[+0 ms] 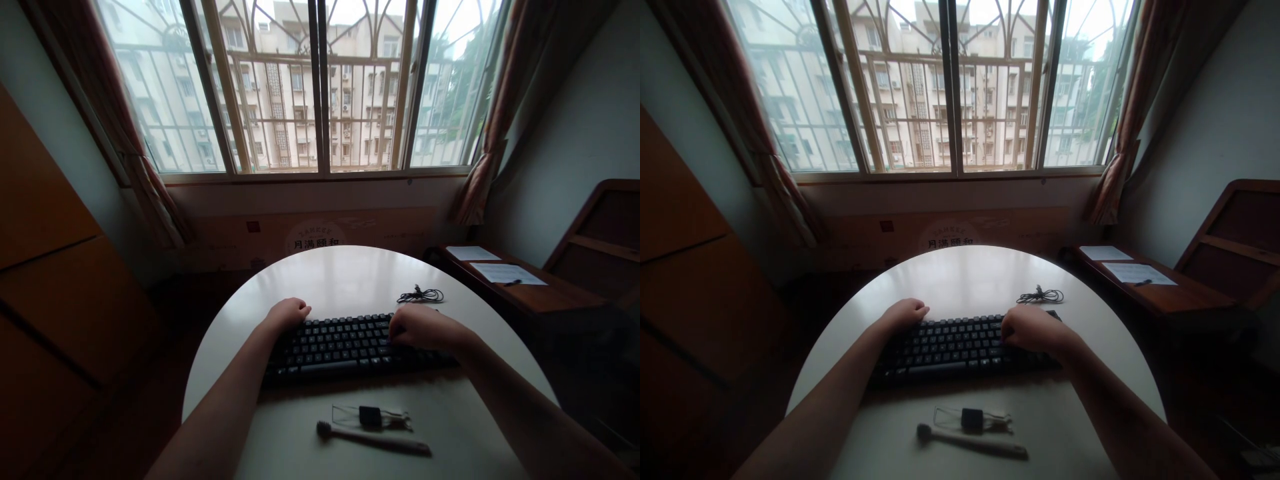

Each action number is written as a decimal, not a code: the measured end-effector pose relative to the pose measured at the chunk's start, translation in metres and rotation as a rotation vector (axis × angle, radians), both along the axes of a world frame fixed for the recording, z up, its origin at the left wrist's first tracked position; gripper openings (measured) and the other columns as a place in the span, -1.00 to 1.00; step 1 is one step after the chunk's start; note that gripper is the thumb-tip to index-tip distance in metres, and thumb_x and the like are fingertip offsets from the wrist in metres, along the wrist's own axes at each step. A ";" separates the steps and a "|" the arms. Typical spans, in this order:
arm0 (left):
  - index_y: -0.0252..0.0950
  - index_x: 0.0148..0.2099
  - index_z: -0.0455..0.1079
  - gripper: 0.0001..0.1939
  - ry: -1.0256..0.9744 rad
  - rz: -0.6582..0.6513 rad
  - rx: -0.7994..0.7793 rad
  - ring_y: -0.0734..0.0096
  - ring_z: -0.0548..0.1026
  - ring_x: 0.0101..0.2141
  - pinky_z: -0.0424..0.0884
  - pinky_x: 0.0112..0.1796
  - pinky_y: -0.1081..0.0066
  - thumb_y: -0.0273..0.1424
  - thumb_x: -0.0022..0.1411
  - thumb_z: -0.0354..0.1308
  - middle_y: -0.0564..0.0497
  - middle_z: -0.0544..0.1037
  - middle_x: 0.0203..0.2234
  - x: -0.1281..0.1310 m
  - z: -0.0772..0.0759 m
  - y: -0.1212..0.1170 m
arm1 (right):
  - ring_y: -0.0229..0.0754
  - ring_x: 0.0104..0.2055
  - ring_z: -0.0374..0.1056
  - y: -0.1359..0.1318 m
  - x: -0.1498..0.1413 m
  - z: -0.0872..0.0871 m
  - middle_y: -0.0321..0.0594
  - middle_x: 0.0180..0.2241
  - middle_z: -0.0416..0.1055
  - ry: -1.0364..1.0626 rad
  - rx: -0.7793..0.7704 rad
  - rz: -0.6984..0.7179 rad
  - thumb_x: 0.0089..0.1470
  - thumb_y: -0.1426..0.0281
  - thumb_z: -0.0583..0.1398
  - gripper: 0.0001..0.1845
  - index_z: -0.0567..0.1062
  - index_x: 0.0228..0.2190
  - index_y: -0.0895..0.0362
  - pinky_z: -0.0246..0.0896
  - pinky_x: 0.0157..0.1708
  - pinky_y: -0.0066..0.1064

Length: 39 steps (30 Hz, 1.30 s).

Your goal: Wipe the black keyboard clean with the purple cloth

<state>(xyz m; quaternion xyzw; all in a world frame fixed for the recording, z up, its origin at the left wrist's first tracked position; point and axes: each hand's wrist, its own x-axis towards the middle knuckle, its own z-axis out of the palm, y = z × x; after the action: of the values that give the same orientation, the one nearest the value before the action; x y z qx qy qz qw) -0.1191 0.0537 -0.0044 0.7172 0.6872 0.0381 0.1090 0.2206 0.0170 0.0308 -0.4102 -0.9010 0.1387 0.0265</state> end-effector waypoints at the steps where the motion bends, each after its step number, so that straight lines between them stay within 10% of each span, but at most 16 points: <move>1: -0.23 -0.38 0.50 -0.60 -0.002 -0.002 0.002 0.24 0.50 -0.35 0.24 -0.41 0.39 -0.13 0.25 -0.06 -0.06 0.61 -0.37 0.000 0.000 0.000 | -0.10 -0.28 0.47 -0.001 -0.004 -0.002 -0.28 -0.33 0.60 0.009 0.014 0.017 -0.02 0.35 0.24 -0.79 0.66 -0.33 -0.02 0.22 -0.28 -0.40; 39: -0.22 -0.38 0.50 -0.59 -0.002 -0.007 -0.013 0.27 0.50 -0.36 0.24 -0.42 0.39 -0.11 0.23 -0.07 -0.06 0.61 -0.36 0.000 -0.001 0.000 | -0.11 -0.26 0.49 -0.009 -0.023 -0.013 -0.25 -0.30 0.61 0.135 0.071 0.071 0.05 0.38 0.22 -0.80 0.66 -0.30 0.00 0.27 -0.21 -0.39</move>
<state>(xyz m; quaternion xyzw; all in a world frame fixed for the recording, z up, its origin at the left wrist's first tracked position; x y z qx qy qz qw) -0.1190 0.0534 -0.0054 0.7188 0.6848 0.0340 0.1146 0.1974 0.0079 0.0176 -0.3664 -0.9156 0.1348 0.0967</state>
